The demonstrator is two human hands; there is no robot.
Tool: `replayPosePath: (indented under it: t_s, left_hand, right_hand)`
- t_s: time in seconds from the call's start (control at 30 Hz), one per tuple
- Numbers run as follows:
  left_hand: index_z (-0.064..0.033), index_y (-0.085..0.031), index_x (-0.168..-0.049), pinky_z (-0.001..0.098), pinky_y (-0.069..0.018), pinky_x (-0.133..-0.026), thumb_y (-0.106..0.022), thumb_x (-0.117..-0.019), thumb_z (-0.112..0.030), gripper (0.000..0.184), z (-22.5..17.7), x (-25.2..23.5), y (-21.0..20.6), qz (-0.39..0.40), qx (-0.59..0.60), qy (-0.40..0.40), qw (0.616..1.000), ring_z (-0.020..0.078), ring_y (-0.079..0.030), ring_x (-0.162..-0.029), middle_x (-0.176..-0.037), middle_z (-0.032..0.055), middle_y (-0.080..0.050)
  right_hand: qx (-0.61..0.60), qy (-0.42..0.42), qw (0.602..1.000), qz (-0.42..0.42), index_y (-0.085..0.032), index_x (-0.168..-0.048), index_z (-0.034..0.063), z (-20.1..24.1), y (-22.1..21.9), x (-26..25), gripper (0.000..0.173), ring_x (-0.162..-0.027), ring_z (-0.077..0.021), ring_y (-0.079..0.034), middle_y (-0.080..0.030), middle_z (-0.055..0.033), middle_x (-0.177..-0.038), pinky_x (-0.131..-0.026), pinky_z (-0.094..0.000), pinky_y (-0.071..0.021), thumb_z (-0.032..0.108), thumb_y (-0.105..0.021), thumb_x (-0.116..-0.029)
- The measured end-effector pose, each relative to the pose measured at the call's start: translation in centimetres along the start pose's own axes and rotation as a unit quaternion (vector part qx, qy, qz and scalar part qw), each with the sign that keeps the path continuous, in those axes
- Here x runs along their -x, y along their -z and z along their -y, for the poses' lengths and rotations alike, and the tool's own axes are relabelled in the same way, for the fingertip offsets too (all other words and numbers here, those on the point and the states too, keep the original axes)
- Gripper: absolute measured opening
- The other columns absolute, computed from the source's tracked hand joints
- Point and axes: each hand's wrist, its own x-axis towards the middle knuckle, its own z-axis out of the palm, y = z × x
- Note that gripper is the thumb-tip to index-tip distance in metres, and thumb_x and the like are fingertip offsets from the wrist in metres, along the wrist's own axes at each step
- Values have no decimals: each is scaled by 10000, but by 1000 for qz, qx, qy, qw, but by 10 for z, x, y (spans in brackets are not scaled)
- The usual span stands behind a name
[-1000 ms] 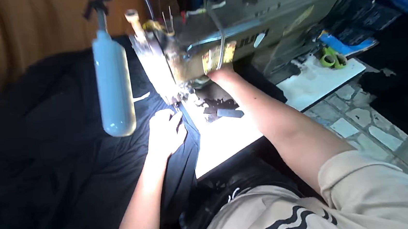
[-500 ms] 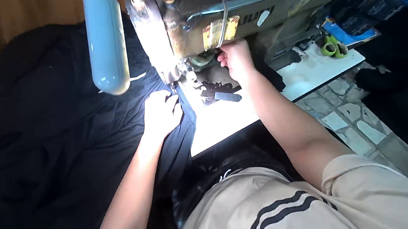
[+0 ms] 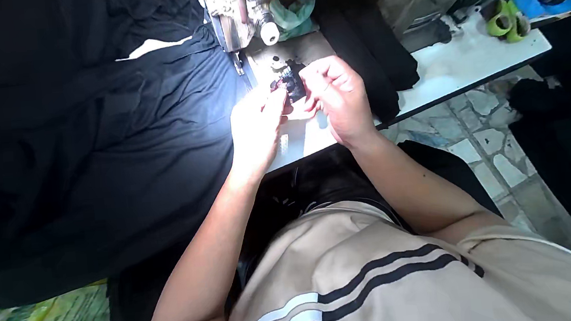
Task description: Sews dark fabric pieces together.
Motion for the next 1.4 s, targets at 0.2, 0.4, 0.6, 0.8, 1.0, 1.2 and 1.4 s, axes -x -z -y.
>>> replayPosePath:
  t_s: [0.2, 0.4, 0.6, 0.8, 1.0, 1.2, 1.4]
  left_hand:
    - [-75, -604, -966, 189, -604, -618, -463, -1074, -102, 180, -8, 3, 6, 60, -14, 29, 998, 24, -714, -652, -764, -53, -731]
    - [-112, -600, -890, 172, -561, -629, -571, -1000, -85, 117, -2, 2, 10, 37, -21, -15, 999, -14, -633, -638, -732, -99, -621]
    - [-121, -593, -865, 194, -576, -611, -610, -980, -88, 120, 2, 6, 12, 37, -12, -16, 999, 14, -656, -627, -721, -83, -651]
    - [-104, -619, -939, 179, -575, -602, -610, -994, -116, 57, 4, 21, 23, -37, -81, -20, 996, -7, -654, -634, -764, -95, -667]
    - [-120, -586, -955, 177, -539, -529, -609, -1018, -122, 67, 29, 43, 71, -188, -112, 60, 974, 5, -609, -553, -699, -94, -625]
    - [-33, -671, -964, 203, -586, -808, -580, -957, -50, 93, 13, 73, 67, -18, -165, -52, 985, -4, -678, -881, -981, -52, -704]
    - [0, -749, -895, 594, -477, -1015, -698, -910, -87, 102, 36, 68, 35, 110, -423, -179, 881, 464, -600, -1232, -1283, 297, -639]
  right_hand:
    - [15, 34, 998, 57, -594, -1011, 56, 5, -1, 0, 46, -758, 10, -616, -629, 65, -862, -697, -180, -539, 77, -558, -992]
    - [38, 3, 998, 53, -576, -842, 106, 13, -2, 0, 156, -604, 31, -585, -594, 94, -713, -588, -147, -525, 17, -598, -969]
    - [33, -24, 997, 63, -570, -827, 106, 14, -2, 5, 178, -576, 30, -580, -582, 98, -673, -567, -146, -522, 13, -582, -978]
    - [42, -102, 992, 67, -607, -1038, -17, 3, -11, -7, 117, -616, -55, -622, -620, -35, -804, -574, -225, -564, 91, -568, -1018]
    - [-93, -313, 929, 177, -350, -1570, 125, 4, -35, -11, 541, -552, -132, -575, -619, -149, -1032, -459, -274, -504, 99, -518, -1057]
    - [16, -202, 952, 228, -395, -1562, 80, 5, -43, 5, 583, -482, -84, -449, -601, -143, -971, -431, -235, -407, 17, -558, -1005]
    - [83, -171, 960, 206, -481, -1471, -15, 9, -29, 23, 480, -470, -36, -455, -600, -60, -772, -431, -191, -398, 50, -572, -1005]
